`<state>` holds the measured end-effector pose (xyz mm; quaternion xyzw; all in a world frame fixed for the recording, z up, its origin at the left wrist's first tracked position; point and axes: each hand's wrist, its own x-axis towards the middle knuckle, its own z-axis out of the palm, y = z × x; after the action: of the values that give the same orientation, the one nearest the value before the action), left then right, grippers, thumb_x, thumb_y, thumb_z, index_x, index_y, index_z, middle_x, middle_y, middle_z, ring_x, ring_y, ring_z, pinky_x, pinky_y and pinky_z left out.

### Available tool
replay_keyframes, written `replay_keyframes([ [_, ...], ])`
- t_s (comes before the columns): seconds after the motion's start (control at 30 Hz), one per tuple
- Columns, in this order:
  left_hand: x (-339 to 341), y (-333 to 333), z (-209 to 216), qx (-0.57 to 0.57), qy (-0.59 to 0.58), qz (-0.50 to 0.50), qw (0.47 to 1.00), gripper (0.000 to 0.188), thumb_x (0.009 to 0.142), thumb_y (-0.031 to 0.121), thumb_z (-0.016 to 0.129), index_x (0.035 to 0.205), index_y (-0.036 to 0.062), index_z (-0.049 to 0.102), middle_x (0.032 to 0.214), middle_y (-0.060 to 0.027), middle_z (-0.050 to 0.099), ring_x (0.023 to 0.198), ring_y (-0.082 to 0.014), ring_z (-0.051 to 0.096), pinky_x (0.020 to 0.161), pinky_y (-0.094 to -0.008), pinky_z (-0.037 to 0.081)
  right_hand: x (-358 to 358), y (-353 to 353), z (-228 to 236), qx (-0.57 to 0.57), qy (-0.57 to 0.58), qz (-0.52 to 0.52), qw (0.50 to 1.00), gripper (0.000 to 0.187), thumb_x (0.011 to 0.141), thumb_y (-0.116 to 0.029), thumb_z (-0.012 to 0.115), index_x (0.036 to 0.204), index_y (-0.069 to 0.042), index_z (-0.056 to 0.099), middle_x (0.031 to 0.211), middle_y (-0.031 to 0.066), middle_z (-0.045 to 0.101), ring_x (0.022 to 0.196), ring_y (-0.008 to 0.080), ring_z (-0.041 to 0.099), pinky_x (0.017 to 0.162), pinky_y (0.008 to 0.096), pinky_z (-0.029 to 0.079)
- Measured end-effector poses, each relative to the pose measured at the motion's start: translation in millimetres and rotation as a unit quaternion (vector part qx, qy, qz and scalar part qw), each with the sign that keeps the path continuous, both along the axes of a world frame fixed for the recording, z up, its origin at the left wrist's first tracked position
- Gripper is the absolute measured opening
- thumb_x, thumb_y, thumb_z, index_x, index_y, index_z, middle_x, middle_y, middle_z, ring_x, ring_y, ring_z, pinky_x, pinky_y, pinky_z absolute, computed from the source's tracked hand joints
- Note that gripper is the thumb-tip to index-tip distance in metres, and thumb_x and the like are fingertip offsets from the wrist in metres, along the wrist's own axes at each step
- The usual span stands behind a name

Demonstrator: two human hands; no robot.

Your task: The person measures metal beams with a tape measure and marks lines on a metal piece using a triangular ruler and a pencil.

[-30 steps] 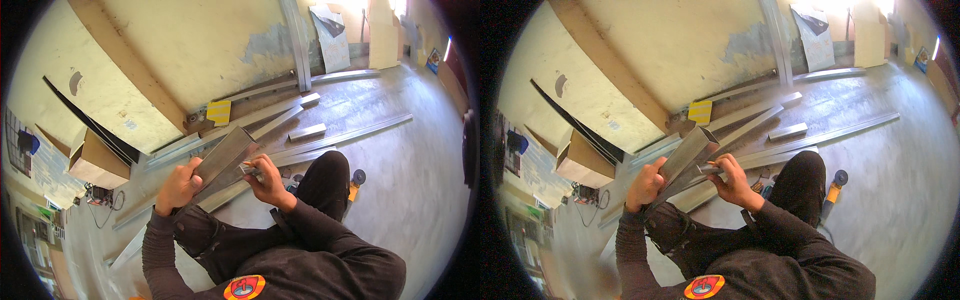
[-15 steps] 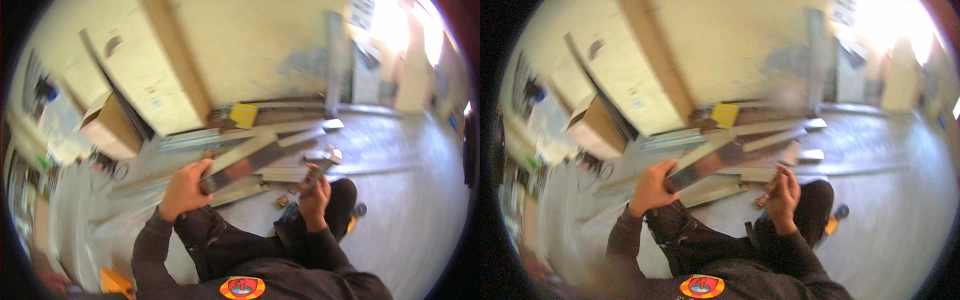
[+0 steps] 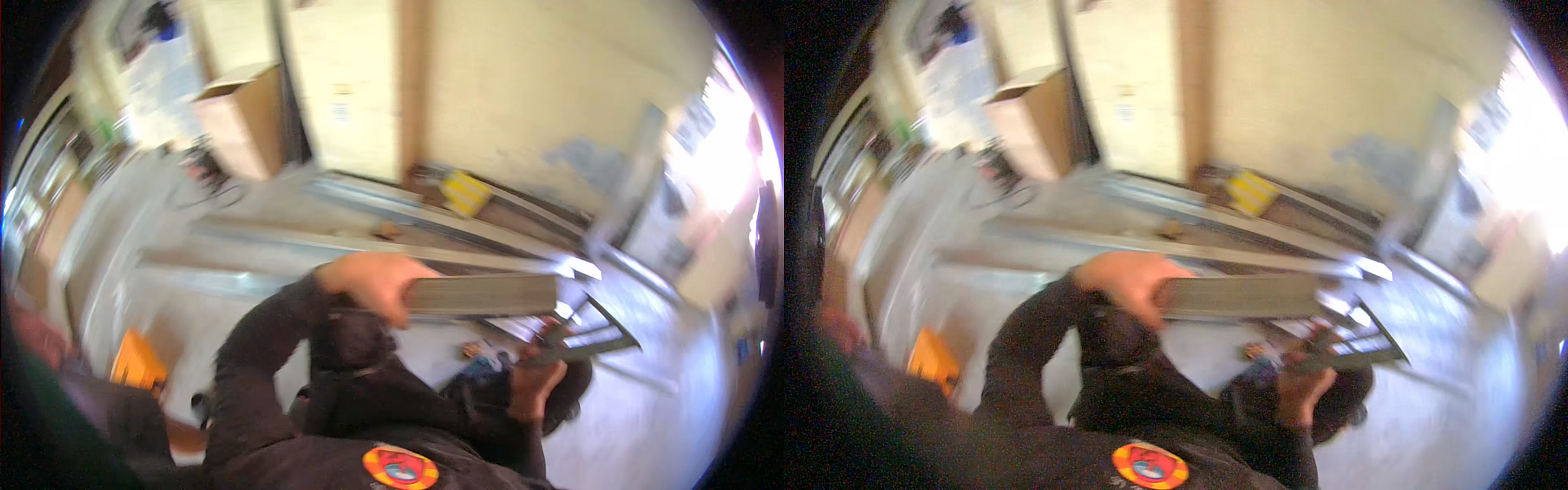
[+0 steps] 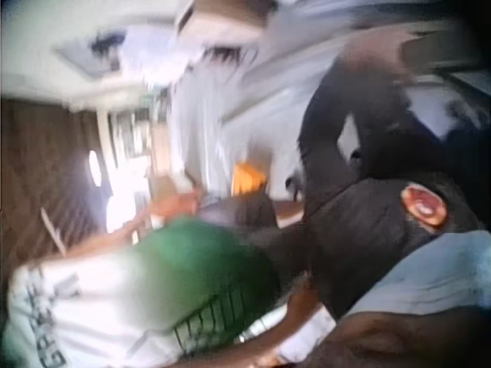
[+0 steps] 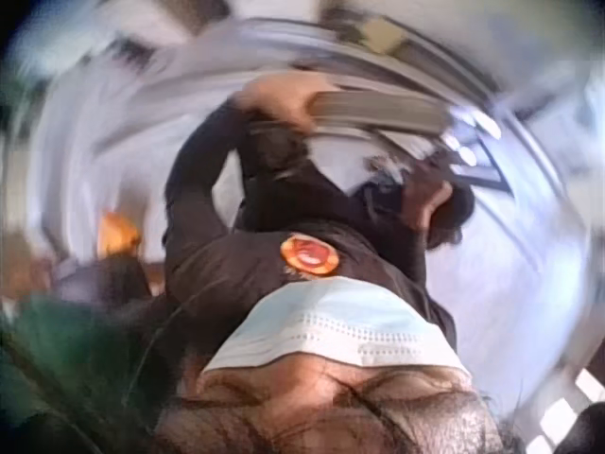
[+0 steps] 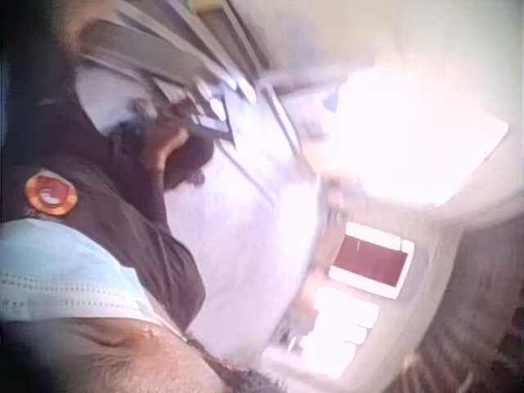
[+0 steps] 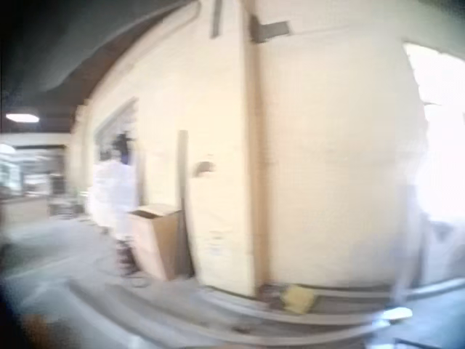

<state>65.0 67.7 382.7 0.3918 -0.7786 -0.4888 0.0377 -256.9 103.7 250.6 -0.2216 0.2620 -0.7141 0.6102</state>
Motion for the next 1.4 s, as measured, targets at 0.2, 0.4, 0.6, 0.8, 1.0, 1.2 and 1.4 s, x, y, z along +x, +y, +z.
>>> replay_keyframes([
  [0.2,-22,15,11,-0.187,-0.021,-0.020,0.982,0.068,0.060,0.023,0.079,0.122,0.0063,0.058,0.099,-0.0170,0.068,0.094,-0.0355,0.065,0.081,-0.0406,0.051,6,12,6,0.001,-0.107,0.029,0.994,0.030,0.099,-0.029,0.051,0.116,-0.004,0.056,0.090,0.0045,0.056,0.066,0.0157,0.050,0.058,0.0314,0.040],
  [0.4,-64,41,5,-0.433,-0.047,0.116,0.893,0.081,0.060,0.041,0.087,0.125,0.0038,0.056,0.112,-0.0209,0.061,0.103,-0.0392,0.061,0.085,-0.0442,0.050,26,44,-7,0.039,-0.225,0.147,0.962,0.034,0.098,-0.038,0.053,0.115,-0.008,0.055,0.095,0.0051,0.050,0.069,0.0123,0.046,0.060,0.0275,0.039],
  [0.6,-133,87,1,-0.478,0.049,0.055,0.875,0.067,0.071,0.043,0.084,0.115,0.0012,0.056,0.103,-0.0189,0.059,0.088,-0.0354,0.064,0.073,-0.0437,0.053,57,64,2,0.106,-0.217,0.208,0.948,0.030,0.102,-0.032,0.050,0.114,-0.006,0.057,0.099,0.0053,0.058,0.074,0.0149,0.054,0.065,0.0289,0.046],
  [0.8,-136,91,-22,-0.373,-0.029,0.040,0.926,0.043,0.083,0.007,0.064,0.122,-0.0022,0.050,0.101,-0.0176,0.062,0.077,-0.0325,0.067,0.065,-0.0358,0.054,64,72,-10,0.032,-0.165,0.268,0.948,0.028,0.104,-0.026,0.049,0.115,-0.002,0.055,0.100,0.0059,0.064,0.088,0.0144,0.062,0.080,0.0307,0.053],
  [1.0,-113,87,-8,-0.381,-0.040,0.022,0.924,0.038,0.081,0.001,0.062,0.117,-0.0022,0.055,0.087,-0.0197,0.064,0.073,-0.0358,0.065,0.063,-0.0416,0.052,42,66,-25,0.007,0.240,0.168,0.956,0.025,0.094,-0.014,0.064,0.111,0.003,0.056,0.098,0.0056,0.057,0.095,0.0127,0.059,0.084,0.0284,0.052],
  [1.2,-107,83,19,-0.388,-0.144,0.013,0.910,0.029,0.080,0.004,0.066,0.108,-0.0001,0.061,0.082,-0.0162,0.064,0.072,-0.0342,0.065,0.062,-0.0421,0.051,16,43,-10,-0.114,0.440,0.049,0.890,0.027,0.098,-0.023,0.059,0.100,0.005,0.060,0.097,0.0067,0.051,0.087,0.0127,0.059,0.076,0.0261,0.051],
  [1.4,-103,83,49,-0.460,-0.218,-0.010,0.861,0.024,0.078,0.008,0.069,0.101,0.0025,0.063,0.078,-0.0121,0.063,0.068,-0.0305,0.063,0.058,-0.0395,0.047,36,19,4,-0.119,0.225,0.107,0.961,0.036,0.105,-0.028,0.044,0.097,0.005,0.057,0.094,0.0081,0.059,0.082,0.0156,0.066,0.073,0.0284,0.055],
])
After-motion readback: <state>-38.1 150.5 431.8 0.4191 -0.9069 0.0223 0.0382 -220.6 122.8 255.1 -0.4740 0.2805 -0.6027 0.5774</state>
